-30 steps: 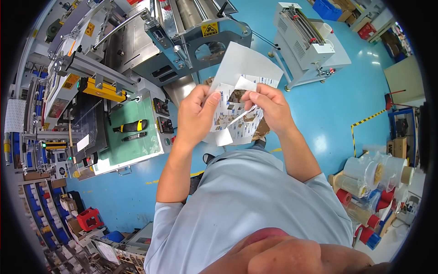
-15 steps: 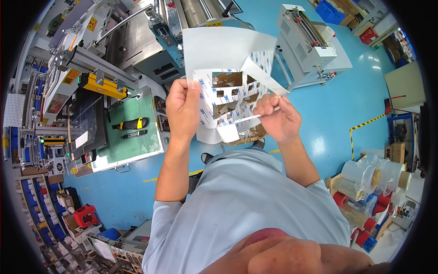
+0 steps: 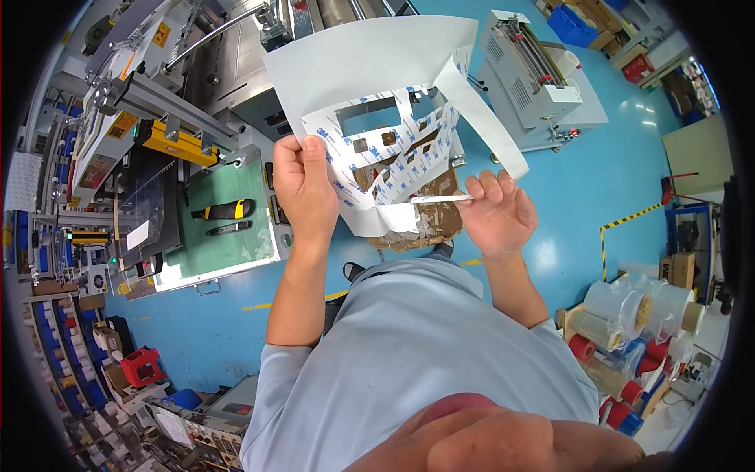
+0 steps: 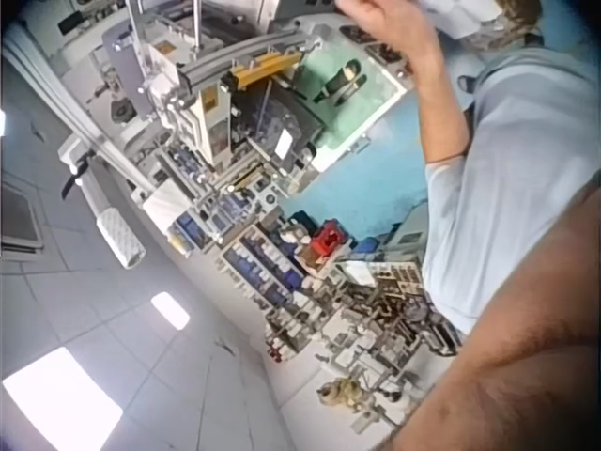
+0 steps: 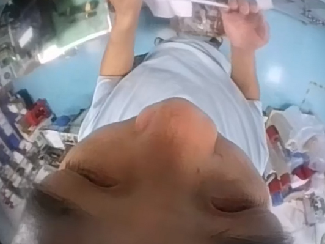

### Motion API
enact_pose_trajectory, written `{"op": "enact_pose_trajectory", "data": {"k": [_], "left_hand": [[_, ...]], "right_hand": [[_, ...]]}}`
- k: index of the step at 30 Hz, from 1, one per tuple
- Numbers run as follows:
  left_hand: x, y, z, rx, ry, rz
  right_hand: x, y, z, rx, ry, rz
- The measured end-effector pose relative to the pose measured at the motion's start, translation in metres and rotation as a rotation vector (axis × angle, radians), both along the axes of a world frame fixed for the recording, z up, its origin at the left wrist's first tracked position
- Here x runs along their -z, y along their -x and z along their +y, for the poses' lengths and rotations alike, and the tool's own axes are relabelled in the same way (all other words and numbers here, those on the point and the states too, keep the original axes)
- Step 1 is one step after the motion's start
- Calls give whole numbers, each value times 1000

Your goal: Operate an industrial machine to press and cut adhesive sheets, then peel off the excess material and inspect the result.

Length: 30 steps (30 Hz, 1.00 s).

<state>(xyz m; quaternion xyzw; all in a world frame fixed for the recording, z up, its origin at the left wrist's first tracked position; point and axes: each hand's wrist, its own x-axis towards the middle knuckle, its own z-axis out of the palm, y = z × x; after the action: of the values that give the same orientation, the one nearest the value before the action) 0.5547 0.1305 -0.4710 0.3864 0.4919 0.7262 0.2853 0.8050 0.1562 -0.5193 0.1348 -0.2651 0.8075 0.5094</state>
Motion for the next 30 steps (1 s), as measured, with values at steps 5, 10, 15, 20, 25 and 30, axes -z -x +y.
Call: {"op": "enact_pose_trajectory", "data": {"k": [5,10,15,20,25,30], "left_hand": [[-4,-8,6,-76,-15,67],[-7,-16,14,-109,-56,97],[-11,-21,8,-135,-15,92],[-1,-27,-6,-21,114,264],[6,-22,-18,68,333,272],[10,-14,-21,179,142,14]], "right_hand": [[-18,13,-6,250,148,-446],[-15,28,-12,251,-87,-847],[-26,49,-20,431,-423,-1200],[-21,56,-22,449,-321,-1170],[-14,47,-17,295,-112,-1101],[-5,27,-12,168,90,-874]]}}
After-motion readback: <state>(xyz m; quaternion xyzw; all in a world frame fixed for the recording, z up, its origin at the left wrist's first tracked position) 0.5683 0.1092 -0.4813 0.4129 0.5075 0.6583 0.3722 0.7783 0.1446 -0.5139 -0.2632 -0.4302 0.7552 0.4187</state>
